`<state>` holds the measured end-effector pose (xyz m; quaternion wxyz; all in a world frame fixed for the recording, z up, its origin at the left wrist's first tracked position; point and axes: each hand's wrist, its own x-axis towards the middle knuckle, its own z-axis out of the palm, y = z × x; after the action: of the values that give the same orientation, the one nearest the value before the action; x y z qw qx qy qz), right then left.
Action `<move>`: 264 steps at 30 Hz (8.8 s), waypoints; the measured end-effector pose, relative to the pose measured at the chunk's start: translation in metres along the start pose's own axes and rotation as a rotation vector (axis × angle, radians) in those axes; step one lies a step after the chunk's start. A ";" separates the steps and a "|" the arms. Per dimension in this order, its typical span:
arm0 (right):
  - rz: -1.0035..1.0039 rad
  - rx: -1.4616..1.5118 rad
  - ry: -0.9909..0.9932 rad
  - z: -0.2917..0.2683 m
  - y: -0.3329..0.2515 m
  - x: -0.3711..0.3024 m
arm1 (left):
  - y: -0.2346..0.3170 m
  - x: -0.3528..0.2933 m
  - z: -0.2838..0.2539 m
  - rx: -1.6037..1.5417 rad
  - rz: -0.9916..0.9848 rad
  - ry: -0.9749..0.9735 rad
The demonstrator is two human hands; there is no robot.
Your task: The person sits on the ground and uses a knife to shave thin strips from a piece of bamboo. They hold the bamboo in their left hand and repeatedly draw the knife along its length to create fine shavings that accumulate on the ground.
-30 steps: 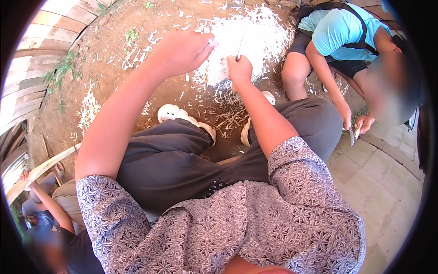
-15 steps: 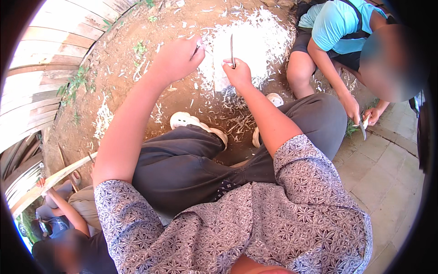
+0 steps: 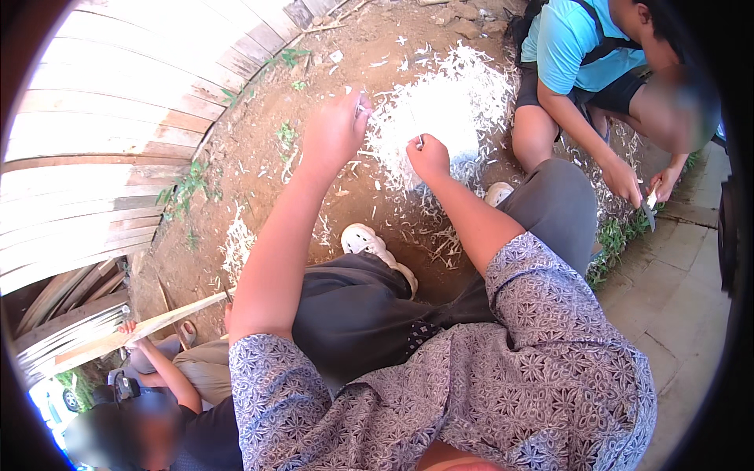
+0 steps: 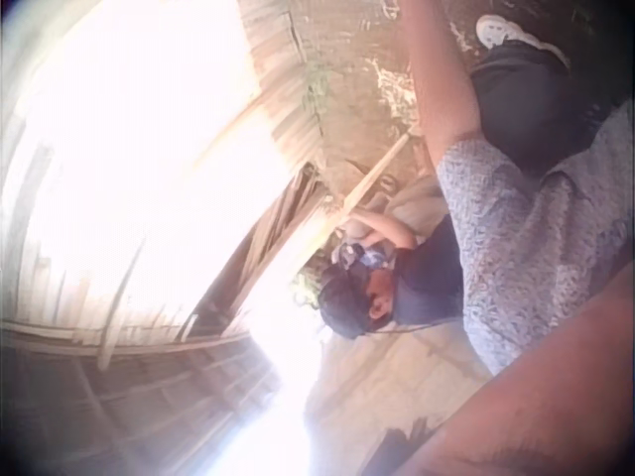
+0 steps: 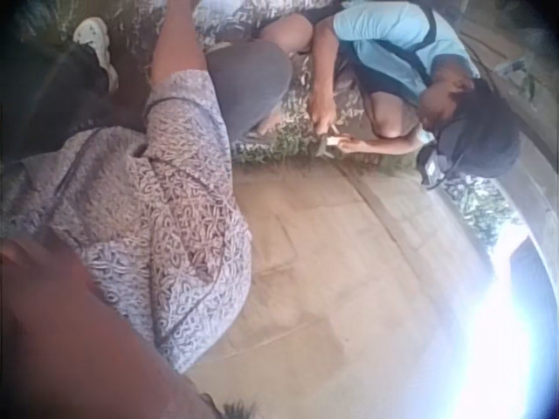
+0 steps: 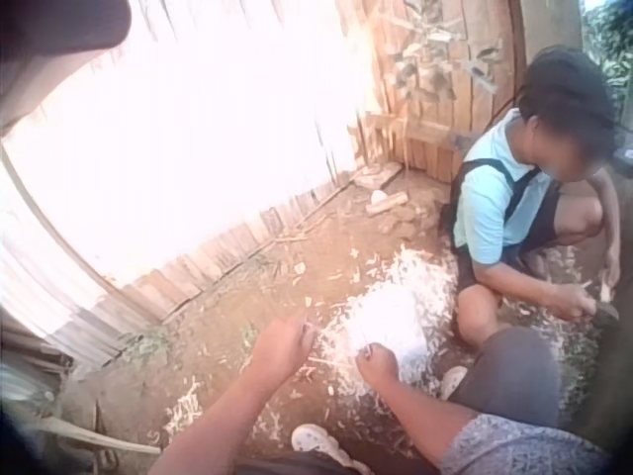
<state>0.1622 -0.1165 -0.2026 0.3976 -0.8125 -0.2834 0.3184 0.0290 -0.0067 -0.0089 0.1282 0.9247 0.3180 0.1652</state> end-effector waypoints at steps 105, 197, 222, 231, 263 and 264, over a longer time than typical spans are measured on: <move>-0.086 0.608 -0.734 -0.134 -0.158 -0.012 | 0.041 -0.026 -0.023 -1.646 -0.420 -0.307; -0.413 0.383 0.132 -0.182 -0.141 0.066 | 0.066 -0.029 -0.034 -1.020 -0.461 -0.179; -0.605 0.409 0.057 -0.146 -0.153 0.052 | 0.064 -0.015 -0.050 -0.873 -0.477 -0.108; -0.406 0.360 -0.186 -0.156 -0.156 0.023 | 0.052 -0.021 -0.037 -0.920 -0.470 -0.071; -0.639 0.311 -0.320 -0.126 -0.146 0.004 | 0.040 -0.028 -0.017 -0.818 -0.404 -0.027; -0.637 0.300 -0.302 -0.128 -0.148 0.008 | 0.040 -0.028 -0.018 -0.817 -0.401 -0.027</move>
<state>0.2318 -0.0935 -0.0212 0.5448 -0.5604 -0.5275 0.3331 0.0234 -0.0530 0.0149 0.5161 0.7205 0.3977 0.2372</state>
